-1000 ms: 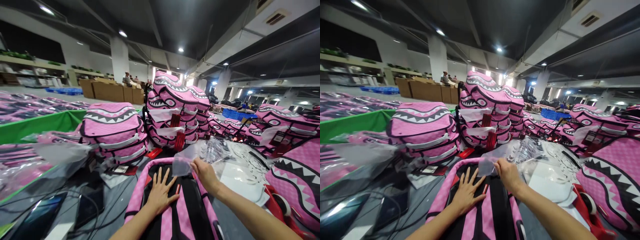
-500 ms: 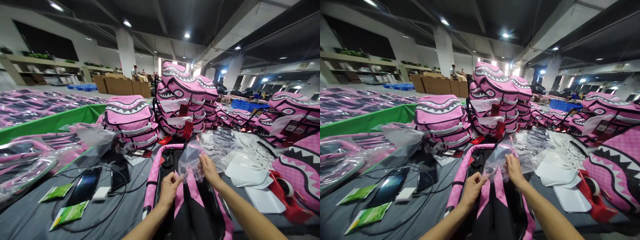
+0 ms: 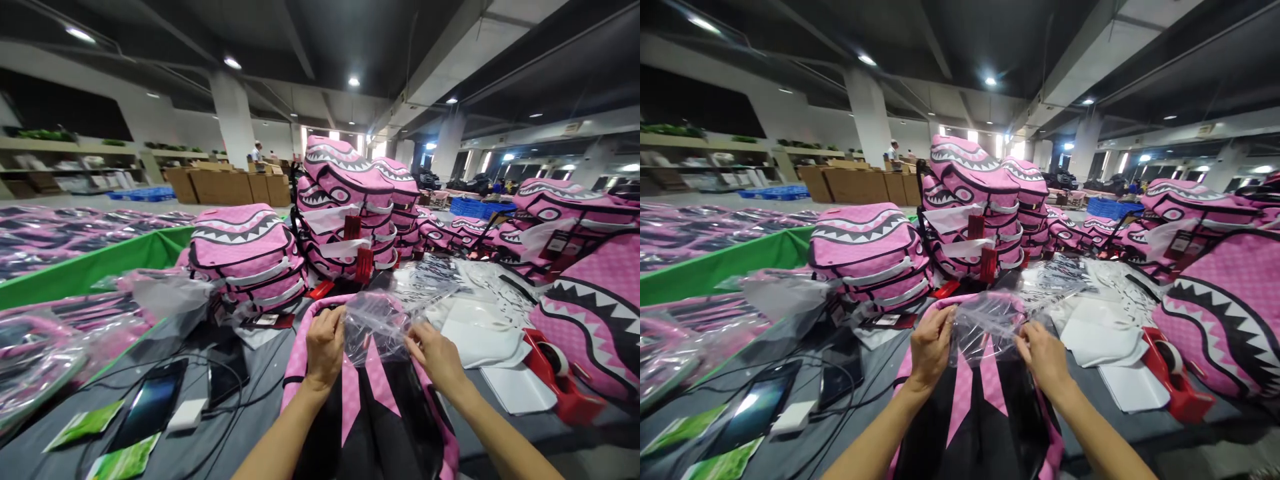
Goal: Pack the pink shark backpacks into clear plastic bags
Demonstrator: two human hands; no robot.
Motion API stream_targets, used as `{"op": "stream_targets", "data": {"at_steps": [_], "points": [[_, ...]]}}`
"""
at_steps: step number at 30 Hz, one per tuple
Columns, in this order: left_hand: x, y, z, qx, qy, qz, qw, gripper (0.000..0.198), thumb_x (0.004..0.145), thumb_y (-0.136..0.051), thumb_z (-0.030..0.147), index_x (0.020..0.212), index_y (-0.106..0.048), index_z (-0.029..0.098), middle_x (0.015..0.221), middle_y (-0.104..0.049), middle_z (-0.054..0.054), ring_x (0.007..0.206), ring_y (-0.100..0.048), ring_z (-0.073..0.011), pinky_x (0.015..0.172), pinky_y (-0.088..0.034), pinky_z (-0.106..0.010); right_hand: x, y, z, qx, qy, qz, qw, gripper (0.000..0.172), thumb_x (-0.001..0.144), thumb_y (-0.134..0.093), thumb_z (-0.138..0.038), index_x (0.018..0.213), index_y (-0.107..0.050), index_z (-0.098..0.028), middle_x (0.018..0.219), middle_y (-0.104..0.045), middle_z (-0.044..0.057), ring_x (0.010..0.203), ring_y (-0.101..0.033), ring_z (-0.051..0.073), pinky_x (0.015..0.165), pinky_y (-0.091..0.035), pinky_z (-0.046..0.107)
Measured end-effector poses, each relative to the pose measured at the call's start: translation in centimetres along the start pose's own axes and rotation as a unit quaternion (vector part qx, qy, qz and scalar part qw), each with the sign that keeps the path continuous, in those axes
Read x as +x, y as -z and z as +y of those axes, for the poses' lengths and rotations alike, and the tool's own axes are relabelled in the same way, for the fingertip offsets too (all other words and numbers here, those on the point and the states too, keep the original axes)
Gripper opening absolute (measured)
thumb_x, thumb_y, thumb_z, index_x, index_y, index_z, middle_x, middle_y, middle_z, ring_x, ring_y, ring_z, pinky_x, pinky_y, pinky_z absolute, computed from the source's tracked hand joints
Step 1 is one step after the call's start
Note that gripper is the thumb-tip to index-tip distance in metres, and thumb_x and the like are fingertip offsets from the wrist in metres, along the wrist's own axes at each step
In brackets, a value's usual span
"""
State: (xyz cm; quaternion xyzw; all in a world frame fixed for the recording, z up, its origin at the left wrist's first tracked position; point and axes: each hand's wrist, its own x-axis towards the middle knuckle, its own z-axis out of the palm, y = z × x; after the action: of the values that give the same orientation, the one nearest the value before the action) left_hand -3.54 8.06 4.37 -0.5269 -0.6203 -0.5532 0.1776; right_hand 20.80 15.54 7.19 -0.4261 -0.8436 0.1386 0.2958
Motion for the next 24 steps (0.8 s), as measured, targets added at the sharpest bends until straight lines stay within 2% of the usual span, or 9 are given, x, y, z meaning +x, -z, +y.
{"op": "stream_targets", "data": {"at_steps": [4,6,8,10,12,16,20,22,24], "points": [[-3.6,-1.8,2.4,-0.069,-0.039,-0.117,0.990,0.029,0.102,-0.046,0.032,0.109,-0.072,0.023,0.088,-0.072,-0.006,0.079,-0.068,-0.0197,0.075,-0.054,-0.030,1.5,1.4,1.8,0.239,-0.126,0.087,0.959,0.029,0.082,-0.049,-0.052,0.074,-0.049,-0.024,0.069,-0.059,0.001,0.065,-0.058,0.019,0.063,-0.046,0.030],[-4.8,-3.0,3.5,-0.108,-0.013,-0.195,0.975,0.024,0.097,-0.053,0.031,0.107,-0.074,0.025,0.092,-0.076,-0.007,0.080,-0.070,-0.0210,0.077,-0.055,-0.031,2.6,2.1,1.4,0.341,-0.165,0.134,0.916,0.026,0.077,-0.052,-0.050,0.079,-0.047,-0.024,0.071,-0.059,0.000,0.066,-0.058,0.019,0.063,-0.048,0.029],[-4.4,-3.8,3.9,-0.167,0.051,-0.227,0.958,0.023,0.093,-0.057,0.031,0.106,-0.075,0.026,0.100,-0.078,-0.007,0.087,-0.072,-0.0232,0.085,-0.055,-0.033,3.1,2.6,0.6,0.355,-0.170,0.181,0.901,0.021,0.077,-0.050,-0.045,0.083,-0.046,-0.024,0.068,-0.054,-0.003,0.061,-0.052,0.016,0.058,-0.044,0.027],[-2.4,-3.7,3.3,-0.213,0.118,-0.191,0.951,0.024,0.091,-0.057,0.032,0.104,-0.077,0.027,0.102,-0.078,-0.007,0.094,-0.072,-0.0245,0.090,-0.055,-0.034,2.7,2.5,0.0,0.299,-0.124,0.188,0.927,0.017,0.084,-0.045,-0.041,0.085,-0.046,-0.024,0.062,-0.046,-0.006,0.054,-0.045,0.015,0.054,-0.038,0.025],[0.1,-2.6,2.1,-0.203,0.139,-0.113,0.963,0.027,0.091,-0.055,0.036,0.102,-0.077,0.025,0.104,-0.078,-0.007,0.098,-0.071,-0.0254,0.093,-0.054,-0.036,1.8,2.3,0.3,0.188,-0.027,0.130,0.973,0.016,0.087,-0.049,-0.040,0.089,-0.049,-0.024,0.060,-0.045,-0.007,0.051,-0.042,0.014,0.053,-0.033,0.025],[1.7,0.8,0.0,-0.097,0.036,-0.068,0.992,0.033,0.093,-0.049,0.033,0.110,-0.075,0.022,0.097,-0.076,-0.007,0.088,-0.071,-0.0228,0.084,-0.055,-0.034,-0.2,2.2,3.8,-0.089,0.080,0.033,0.992,0.007,0.081,-0.063,-0.018,0.082,-0.057,-0.023,0.076,-0.062,0.001,0.066,-0.056,0.016,0.058,-0.031,0.026],[-2.9,2.5,0.4,-0.020,-0.050,-0.074,0.996,0.034,0.099,-0.044,0.025,0.116,-0.073,0.022,0.075,-0.067,-0.003,0.067,-0.065,-0.0168,0.069,-0.053,-0.026,-0.7,2.2,7.9,-0.106,-0.056,0.066,0.991,0.008,0.078,-0.062,-0.014,0.075,-0.060,-0.021,0.078,-0.064,0.003,0.071,-0.057,0.017,0.062,-0.036,0.026],[-6.1,2.2,1.0,-0.012,-0.061,-0.087,0.994,0.035,0.100,-0.043,0.022,0.119,-0.072,0.021,0.075,-0.065,-0.003,0.068,-0.065,-0.0157,0.070,-0.053,-0.024,-0.7,2.0,9.0,0.051,-0.153,0.051,0.986,0.011,0.075,-0.067,-0.026,0.071,-0.058,-0.021,0.070,-0.061,0.001,0.066,-0.055,0.017,0.063,-0.041,0.027],[-8.7,1.5,1.3,-0.027,-0.054,-0.169,0.984,0.035,0.101,-0.042,0.022,0.118,-0.072,0.023,0.079,-0.068,-0.004,0.070,-0.067,-0.0150,0.068,-0.054,-0.022,-0.9,1.5,9.3,0.267,-0.239,0.046,0.932,0.024,0.072,-0.070,-0.040,0.070,-0.055,-0.022,0.066,-0.060,0.000,0.064,-0.056,0.019,0.063,-0.047,0.030]]}}
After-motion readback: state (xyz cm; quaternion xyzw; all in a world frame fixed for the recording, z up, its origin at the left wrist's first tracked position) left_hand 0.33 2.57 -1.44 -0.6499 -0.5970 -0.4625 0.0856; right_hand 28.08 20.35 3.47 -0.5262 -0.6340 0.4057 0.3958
